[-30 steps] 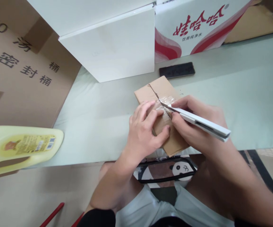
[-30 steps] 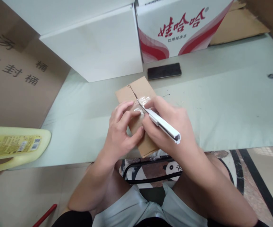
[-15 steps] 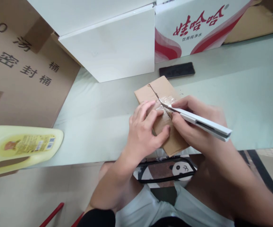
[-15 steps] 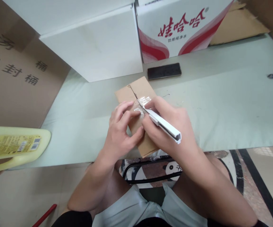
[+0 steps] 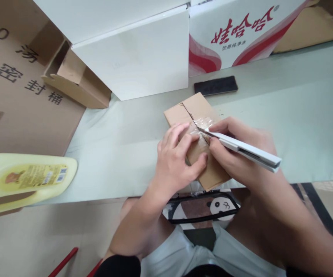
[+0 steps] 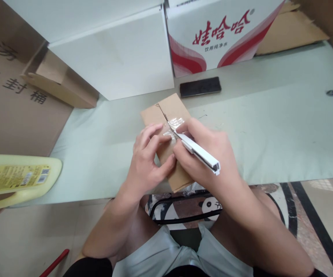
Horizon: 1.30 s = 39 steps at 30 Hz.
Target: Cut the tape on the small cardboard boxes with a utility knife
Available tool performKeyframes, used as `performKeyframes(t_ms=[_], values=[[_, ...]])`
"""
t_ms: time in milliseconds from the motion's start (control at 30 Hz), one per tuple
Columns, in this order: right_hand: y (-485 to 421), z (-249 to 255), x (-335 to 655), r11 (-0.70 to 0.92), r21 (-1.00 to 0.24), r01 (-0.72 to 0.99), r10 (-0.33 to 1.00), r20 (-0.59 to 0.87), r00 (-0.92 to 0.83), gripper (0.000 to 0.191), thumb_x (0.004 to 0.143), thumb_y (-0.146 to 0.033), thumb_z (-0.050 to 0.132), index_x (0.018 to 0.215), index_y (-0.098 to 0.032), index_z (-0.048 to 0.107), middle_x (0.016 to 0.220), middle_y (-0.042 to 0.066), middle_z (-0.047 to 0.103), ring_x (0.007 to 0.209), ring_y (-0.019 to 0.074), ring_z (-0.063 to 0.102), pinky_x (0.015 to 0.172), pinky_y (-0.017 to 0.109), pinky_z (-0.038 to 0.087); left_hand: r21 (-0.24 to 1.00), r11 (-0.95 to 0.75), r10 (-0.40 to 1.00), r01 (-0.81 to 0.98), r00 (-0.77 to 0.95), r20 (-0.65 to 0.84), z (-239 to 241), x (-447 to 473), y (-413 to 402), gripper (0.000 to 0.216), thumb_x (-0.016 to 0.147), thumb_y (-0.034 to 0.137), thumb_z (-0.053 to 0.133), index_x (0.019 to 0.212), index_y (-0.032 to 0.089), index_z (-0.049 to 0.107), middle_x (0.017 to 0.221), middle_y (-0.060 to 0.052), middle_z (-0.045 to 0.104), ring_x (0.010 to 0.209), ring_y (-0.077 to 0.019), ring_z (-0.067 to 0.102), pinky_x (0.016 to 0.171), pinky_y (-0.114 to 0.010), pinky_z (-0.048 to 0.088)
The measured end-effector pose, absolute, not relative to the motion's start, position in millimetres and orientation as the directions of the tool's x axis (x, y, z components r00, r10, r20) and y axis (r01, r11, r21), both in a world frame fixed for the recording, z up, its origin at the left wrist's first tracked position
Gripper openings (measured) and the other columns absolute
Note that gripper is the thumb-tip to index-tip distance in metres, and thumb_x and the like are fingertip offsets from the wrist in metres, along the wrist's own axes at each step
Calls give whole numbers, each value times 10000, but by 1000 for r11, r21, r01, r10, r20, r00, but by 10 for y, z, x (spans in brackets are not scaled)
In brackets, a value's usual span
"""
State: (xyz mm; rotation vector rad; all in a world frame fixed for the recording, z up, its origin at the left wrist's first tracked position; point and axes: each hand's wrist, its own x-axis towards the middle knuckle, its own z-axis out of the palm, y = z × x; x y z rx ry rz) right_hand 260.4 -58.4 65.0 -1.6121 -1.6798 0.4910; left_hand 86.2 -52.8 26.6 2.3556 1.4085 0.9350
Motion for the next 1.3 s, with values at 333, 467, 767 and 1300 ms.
performKeyframes(t_ms=[333,467,767,1300], values=[[-592,667,2607,146,-723,675,964,258,68,122,744,-196,599,839,-250,653,748,-8,734,571,140,609,526,253,442,510,-487,869,709,332,369,286,859,-524,327,940,451,619,1179,229,633,1485,-141,587,1430,-347,511,1199,-559,409],[-587,656,2600,111,-734,671,974,213,72,128,762,-217,609,871,-253,665,793,-1,752,597,147,636,530,254,455,506,-485,869,713,330,369,288,861,-527,317,940,441,615,1171,225,643,1477,-144,592,1432,-333,510,1202,-551,409],[-595,660,2616,141,-729,669,966,250,69,67,740,-229,594,801,-242,615,715,-10,703,558,137,584,523,262,423,515,-485,870,707,331,365,293,854,-528,313,945,442,615,1174,229,631,1481,-137,585,1431,-336,510,1184,-548,428],[-594,691,2609,174,-719,673,962,272,41,47,746,-222,594,780,-247,574,648,-28,655,523,129,542,519,266,399,522,-486,869,701,320,378,293,858,-528,310,938,435,620,1164,225,636,1469,-142,595,1419,-335,523,1193,-554,413]])
